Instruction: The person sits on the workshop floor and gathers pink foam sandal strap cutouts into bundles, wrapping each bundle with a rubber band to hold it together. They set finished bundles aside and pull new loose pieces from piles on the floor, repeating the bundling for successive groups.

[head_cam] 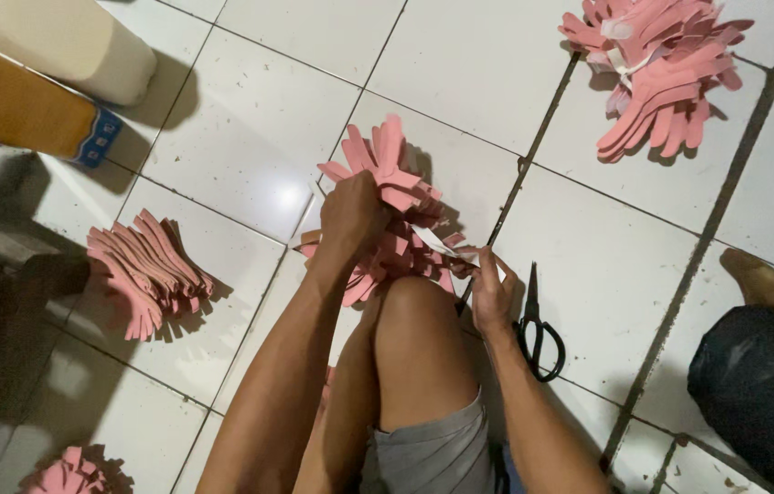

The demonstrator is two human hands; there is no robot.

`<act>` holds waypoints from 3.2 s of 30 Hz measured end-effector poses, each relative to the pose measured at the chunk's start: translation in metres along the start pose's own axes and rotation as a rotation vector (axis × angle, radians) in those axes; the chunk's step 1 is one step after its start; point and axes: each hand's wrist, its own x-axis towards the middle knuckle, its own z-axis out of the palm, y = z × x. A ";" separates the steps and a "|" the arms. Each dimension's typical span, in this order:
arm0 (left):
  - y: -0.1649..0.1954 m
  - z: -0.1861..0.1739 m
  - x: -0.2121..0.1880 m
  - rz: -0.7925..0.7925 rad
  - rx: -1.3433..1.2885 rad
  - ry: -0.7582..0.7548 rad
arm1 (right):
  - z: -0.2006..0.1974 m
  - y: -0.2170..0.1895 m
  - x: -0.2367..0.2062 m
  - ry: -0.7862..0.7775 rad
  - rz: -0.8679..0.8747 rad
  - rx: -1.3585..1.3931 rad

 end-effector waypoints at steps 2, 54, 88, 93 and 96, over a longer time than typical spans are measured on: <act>-0.002 0.001 0.003 -0.022 0.031 -0.084 | 0.000 0.002 0.001 0.000 -0.013 -0.004; 0.000 -0.015 0.013 -0.190 -0.082 -0.139 | 0.012 -0.019 -0.009 -0.057 -0.053 -0.142; -0.224 -0.060 0.063 -0.452 0.090 0.269 | 0.020 -0.029 -0.016 -0.120 -0.056 -0.094; -0.206 -0.079 0.055 -0.430 0.021 0.134 | 0.018 -0.025 -0.017 -0.113 -0.034 -0.069; -0.171 -0.093 0.040 -0.022 0.140 0.409 | 0.015 -0.020 -0.013 -0.109 -0.081 0.010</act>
